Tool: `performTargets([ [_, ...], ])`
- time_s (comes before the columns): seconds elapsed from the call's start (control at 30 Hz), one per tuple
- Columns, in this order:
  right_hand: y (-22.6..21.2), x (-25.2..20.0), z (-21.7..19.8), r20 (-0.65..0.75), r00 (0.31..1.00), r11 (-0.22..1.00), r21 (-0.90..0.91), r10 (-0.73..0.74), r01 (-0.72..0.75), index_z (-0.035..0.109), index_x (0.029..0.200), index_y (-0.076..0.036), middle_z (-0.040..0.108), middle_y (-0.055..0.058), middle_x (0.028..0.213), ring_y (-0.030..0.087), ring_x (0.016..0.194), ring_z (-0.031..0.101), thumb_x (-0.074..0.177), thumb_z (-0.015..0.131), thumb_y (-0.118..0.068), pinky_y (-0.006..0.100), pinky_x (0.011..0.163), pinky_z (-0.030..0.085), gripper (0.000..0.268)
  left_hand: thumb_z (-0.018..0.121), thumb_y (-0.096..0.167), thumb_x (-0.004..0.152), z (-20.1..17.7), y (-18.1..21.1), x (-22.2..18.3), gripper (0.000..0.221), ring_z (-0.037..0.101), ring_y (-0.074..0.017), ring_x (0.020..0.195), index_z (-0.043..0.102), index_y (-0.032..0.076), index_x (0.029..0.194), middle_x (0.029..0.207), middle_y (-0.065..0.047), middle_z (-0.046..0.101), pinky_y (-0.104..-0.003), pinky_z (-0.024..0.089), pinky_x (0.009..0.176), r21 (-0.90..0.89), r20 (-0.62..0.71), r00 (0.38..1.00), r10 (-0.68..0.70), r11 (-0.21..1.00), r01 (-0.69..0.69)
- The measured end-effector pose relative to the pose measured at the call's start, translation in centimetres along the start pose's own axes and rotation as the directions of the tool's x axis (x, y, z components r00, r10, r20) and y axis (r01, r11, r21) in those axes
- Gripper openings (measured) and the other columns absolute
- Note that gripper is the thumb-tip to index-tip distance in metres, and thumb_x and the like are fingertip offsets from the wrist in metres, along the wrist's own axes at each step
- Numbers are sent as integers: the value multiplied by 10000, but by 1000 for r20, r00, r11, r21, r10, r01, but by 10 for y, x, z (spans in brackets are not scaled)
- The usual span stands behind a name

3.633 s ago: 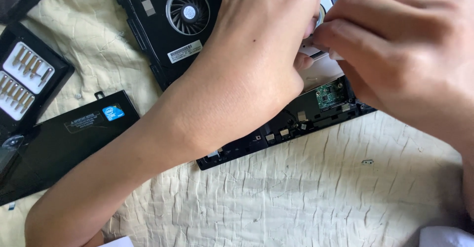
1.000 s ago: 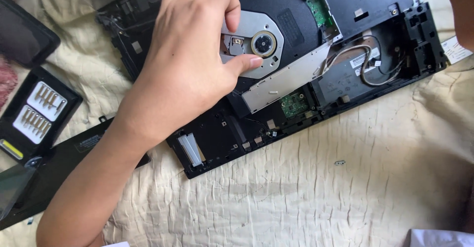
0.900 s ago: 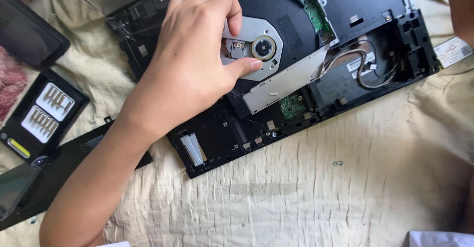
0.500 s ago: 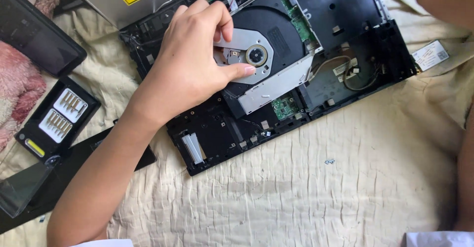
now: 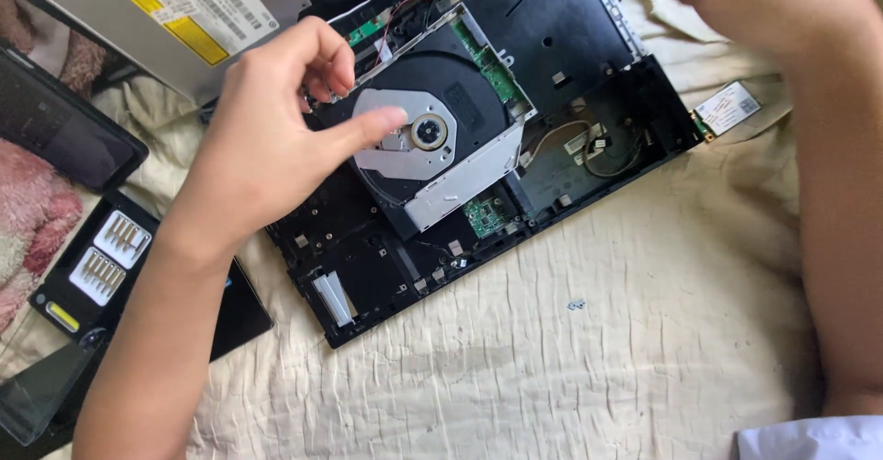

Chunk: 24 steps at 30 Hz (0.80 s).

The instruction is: Reinstalling an optical drive into a laptop chassis, using a spudger to align components.

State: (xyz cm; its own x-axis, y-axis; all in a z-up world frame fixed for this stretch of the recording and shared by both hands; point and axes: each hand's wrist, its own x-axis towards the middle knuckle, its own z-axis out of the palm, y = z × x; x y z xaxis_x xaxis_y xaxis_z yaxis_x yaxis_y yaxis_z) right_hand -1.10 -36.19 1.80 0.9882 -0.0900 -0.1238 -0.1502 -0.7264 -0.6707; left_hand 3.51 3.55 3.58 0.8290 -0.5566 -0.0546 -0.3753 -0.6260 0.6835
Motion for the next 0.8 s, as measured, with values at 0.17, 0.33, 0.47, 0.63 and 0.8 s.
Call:
performTargets([
  [0.17, -83, -14, 47, 40, 992, 855, 512, -118, 81, 603, 1000, -92, 520, -19, 778, 55, 619, 454, 1168, 623, -248, 189, 548, 346, 230, 750, -8, 1017, -2, 23, -11, 89, 640, -160, 915, 727, 39, 1089, 987, -74, 688, -306, 476, 807, -3, -253, 930, 267, 961, -277],
  [0.33, -133, -41, 57, 68, 950, 671, 723, -303, 162, 538, 1015, -35, 439, 17, 728, 38, 514, 327, 1066, 595, -146, 170, 423, 222, 135, 777, -9, 1030, 4, 42, -23, 77, 563, -289, 912, 748, -56, 1084, 943, -147, 618, -381, 458, 843, 143, -399, 745, 535, 838, -526],
  [0.47, -151, -63, 60, 55, 967, 776, 609, -247, 163, 550, 1024, -20, 470, 27, 703, 51, 551, 364, 1071, 590, -148, 169, 466, 294, 142, 788, 72, 1010, 2, 51, -32, 145, 510, -312, 900, 770, -49, 1088, 941, -139, 573, -399, 448, 827, 221, -414, 650, 637, 763, -607],
  [0.63, -166, -83, 62, 60, 949, 822, 519, -308, 234, 605, 973, -40, 430, -22, 684, 67, 587, 354, 1033, 617, -147, 203, 517, 286, 123, 827, 91, 996, 0, 63, -40, 133, 525, -302, 878, 781, -23, 1048, 929, -84, 651, -419, 393, 809, 381, -405, 556, 726, 686, -620],
  [0.8, -171, -91, 63, 85, 946, 830, 509, -314, 230, 602, 952, -60, 448, -25, 695, 76, 610, 334, 1032, 604, -171, 210, 554, 292, 137, 687, 58, 1016, 2, 67, -49, 138, 560, -254, 876, 796, -26, 1035, 946, -61, 659, -425, 298, 782, 489, -353, 512, 783, 621, -612],
])
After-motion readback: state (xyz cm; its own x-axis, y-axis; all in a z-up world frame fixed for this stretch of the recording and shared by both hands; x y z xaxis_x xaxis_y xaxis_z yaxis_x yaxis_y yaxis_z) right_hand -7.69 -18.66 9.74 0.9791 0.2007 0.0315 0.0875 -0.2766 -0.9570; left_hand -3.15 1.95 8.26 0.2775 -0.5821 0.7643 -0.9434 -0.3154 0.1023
